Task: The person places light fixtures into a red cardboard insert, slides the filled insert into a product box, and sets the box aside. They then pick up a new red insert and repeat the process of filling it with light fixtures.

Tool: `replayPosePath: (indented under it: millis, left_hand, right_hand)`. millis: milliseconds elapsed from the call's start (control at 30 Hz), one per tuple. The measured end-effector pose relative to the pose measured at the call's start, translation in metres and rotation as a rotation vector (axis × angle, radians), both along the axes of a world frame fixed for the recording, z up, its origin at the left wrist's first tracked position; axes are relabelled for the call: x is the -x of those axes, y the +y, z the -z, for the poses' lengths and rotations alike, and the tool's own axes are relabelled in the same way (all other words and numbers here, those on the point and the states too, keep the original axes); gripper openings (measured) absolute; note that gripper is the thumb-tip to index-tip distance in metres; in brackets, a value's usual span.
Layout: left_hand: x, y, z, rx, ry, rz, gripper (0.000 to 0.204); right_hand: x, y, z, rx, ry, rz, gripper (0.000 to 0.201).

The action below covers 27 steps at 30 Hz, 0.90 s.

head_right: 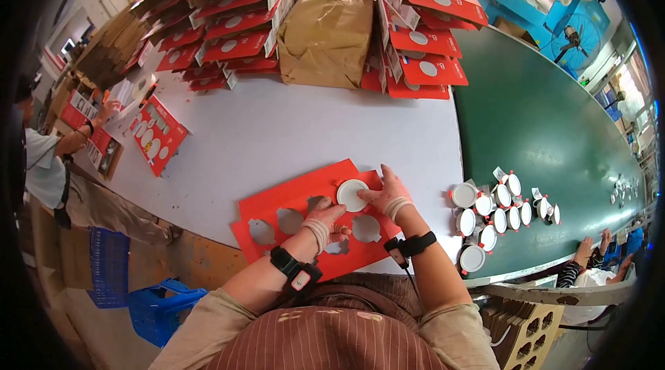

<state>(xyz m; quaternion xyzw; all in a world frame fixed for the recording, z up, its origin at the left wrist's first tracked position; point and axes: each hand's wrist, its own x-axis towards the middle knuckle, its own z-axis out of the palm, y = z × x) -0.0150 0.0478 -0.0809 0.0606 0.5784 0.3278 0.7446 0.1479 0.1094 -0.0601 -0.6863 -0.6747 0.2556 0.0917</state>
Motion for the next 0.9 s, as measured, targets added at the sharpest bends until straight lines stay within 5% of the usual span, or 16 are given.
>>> replayPosePath:
  millis: [67, 133, 167, 233, 333, 433, 500, 733, 833, 900]
  left_hand:
    - [-0.003, -0.002, 0.002, -0.006, 0.019, 0.025, 0.025]
    - [-0.005, -0.002, 0.005, -0.101, 0.095, 0.097, 0.062]
    - [-0.007, -0.003, 0.007, -0.099, 0.096, 0.103, 0.062]
    - [-0.011, -0.006, -0.003, -0.126, 0.293, 0.156, 0.026]
    - [-0.016, -0.009, -0.007, -0.121, 0.346, 0.194, 0.048]
    - [-0.017, -0.012, -0.018, -0.154, 0.343, 0.201, 0.045]
    - [-0.014, -0.014, -0.016, -0.167, 0.331, 0.207, 0.044]
    - [-0.011, -0.024, -0.015, -0.237, 0.25, 0.236, 0.038]
    - [-0.013, -0.025, -0.028, -0.308, 0.258, 0.431, 0.036]
    - [-0.021, -0.03, -0.039, -0.309, 0.292, 0.441, 0.035]
  right_hand:
    - [-0.013, 0.005, 0.022, 0.306, 0.484, 0.081, 0.095]
    - [-0.014, 0.001, 0.027, 0.242, 0.454, 0.1, 0.093]
    - [-0.015, -0.002, 0.029, 0.227, 0.475, 0.107, 0.09]
    - [-0.01, -0.011, 0.013, 0.215, 0.493, 0.118, 0.088]
    - [-0.005, -0.02, -0.015, 0.236, 0.46, 0.156, 0.084]
    - [-0.012, -0.026, -0.02, 0.167, 0.314, 0.199, 0.085]
    - [-0.027, -0.024, -0.012, 0.264, 0.552, 0.15, 0.088]
    - [-0.047, -0.037, 0.008, 0.024, 0.527, 0.025, 0.086]
    - [-0.06, -0.039, -0.001, 0.609, 1.316, 0.117, 0.07]
    - [-0.066, -0.041, -0.001, 0.688, 1.546, 0.094, 0.065]
